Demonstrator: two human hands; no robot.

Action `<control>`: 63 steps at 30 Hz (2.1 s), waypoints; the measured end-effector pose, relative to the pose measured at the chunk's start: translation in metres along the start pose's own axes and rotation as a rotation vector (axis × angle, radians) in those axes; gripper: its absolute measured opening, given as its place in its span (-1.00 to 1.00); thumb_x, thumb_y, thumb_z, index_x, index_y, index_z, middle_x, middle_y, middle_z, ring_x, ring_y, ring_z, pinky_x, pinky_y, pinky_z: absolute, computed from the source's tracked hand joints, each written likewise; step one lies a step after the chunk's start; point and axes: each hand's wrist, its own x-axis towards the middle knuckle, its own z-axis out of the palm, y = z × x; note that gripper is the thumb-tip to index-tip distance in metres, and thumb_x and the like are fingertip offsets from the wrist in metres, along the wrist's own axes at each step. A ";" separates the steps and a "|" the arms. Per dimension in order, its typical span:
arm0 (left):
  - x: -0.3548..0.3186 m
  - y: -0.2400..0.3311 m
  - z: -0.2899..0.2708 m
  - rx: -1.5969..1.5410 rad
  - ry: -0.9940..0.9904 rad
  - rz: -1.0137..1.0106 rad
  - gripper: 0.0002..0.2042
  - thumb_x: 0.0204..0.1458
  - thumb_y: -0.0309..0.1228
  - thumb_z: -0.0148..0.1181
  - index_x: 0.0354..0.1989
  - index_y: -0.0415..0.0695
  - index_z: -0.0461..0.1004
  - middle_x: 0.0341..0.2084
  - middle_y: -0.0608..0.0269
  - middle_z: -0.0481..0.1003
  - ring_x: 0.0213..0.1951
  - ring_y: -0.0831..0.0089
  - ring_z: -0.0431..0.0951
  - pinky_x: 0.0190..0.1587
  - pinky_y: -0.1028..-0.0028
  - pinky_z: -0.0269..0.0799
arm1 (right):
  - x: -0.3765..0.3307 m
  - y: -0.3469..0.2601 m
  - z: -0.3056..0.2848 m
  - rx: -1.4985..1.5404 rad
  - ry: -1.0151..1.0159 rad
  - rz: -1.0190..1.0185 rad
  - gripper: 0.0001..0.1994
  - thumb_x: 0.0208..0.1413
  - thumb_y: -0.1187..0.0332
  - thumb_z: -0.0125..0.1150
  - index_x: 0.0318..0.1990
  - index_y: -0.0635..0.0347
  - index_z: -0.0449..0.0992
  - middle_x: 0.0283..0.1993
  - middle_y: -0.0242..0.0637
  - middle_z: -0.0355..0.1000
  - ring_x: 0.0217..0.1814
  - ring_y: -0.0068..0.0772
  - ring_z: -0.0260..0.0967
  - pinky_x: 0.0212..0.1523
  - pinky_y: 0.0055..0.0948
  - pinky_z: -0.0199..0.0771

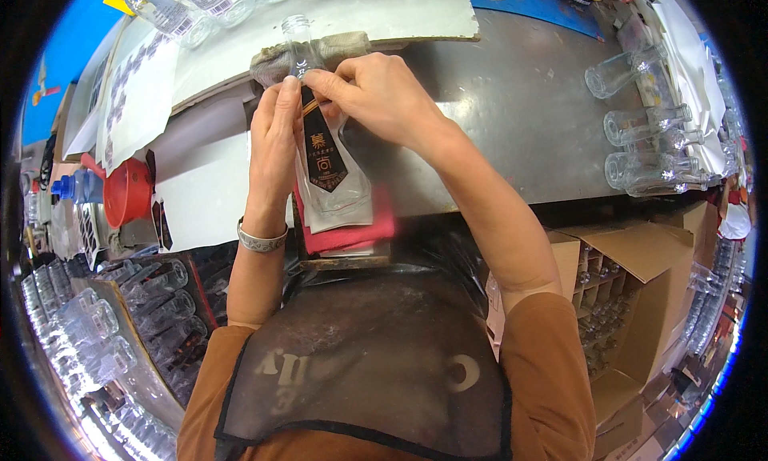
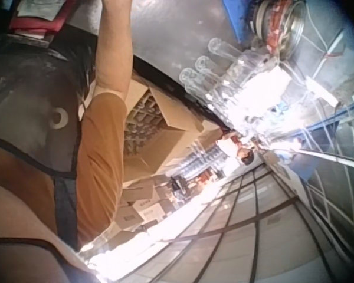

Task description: The person applies labels to clear plastic bottles one at a time. They pick up a bottle, place a label on it, smooth it with a black tool, and set the bottle aside. The process repeats for multiple bottles.

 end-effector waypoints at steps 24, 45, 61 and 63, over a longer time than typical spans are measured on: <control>-0.005 0.006 -0.019 -0.184 -0.102 -0.220 -0.48 0.29 0.03 0.08 0.02 -0.29 0.39 -0.26 0.31 0.47 -0.28 0.65 0.43 -0.20 0.56 0.43 | -0.016 0.062 -0.003 0.594 0.234 0.301 -0.32 0.33 -0.21 -0.07 -0.11 0.40 0.59 -0.32 -0.10 0.63 0.00 -0.32 0.49 0.29 -0.25 0.23; -0.035 0.006 -0.038 -0.113 -0.022 -0.043 -0.31 0.35 0.06 -0.09 0.32 -0.39 0.17 0.17 -0.14 0.41 0.14 0.19 0.51 0.16 0.29 0.43 | -0.013 -0.031 -0.001 -0.519 0.327 -0.954 -0.75 -0.05 0.59 0.22 -0.15 0.18 0.55 -0.26 -0.21 0.51 -0.23 -0.10 0.42 -0.17 -0.21 0.48; -0.063 -0.010 -0.058 0.186 -0.089 0.178 -0.45 0.38 -0.17 -0.07 0.39 -0.30 0.12 0.28 -0.14 0.33 0.30 0.15 0.37 0.36 0.22 0.20 | -0.118 0.013 0.013 -0.129 -0.199 -0.747 -0.71 -0.17 0.58 0.30 -0.20 0.15 0.58 -0.08 -0.25 0.55 -0.06 -0.19 0.52 -0.04 -0.23 0.56; -0.069 -0.010 -0.048 0.231 -0.086 0.227 -0.42 0.33 -0.26 0.04 0.42 -0.31 0.09 0.30 -0.16 0.30 0.34 0.15 0.31 0.36 0.26 0.18 | -0.114 0.008 0.009 -0.096 -0.054 -0.712 -0.70 -0.13 0.57 0.31 -0.16 0.17 0.59 -0.09 -0.23 0.56 -0.12 -0.23 0.54 -0.12 -0.32 0.59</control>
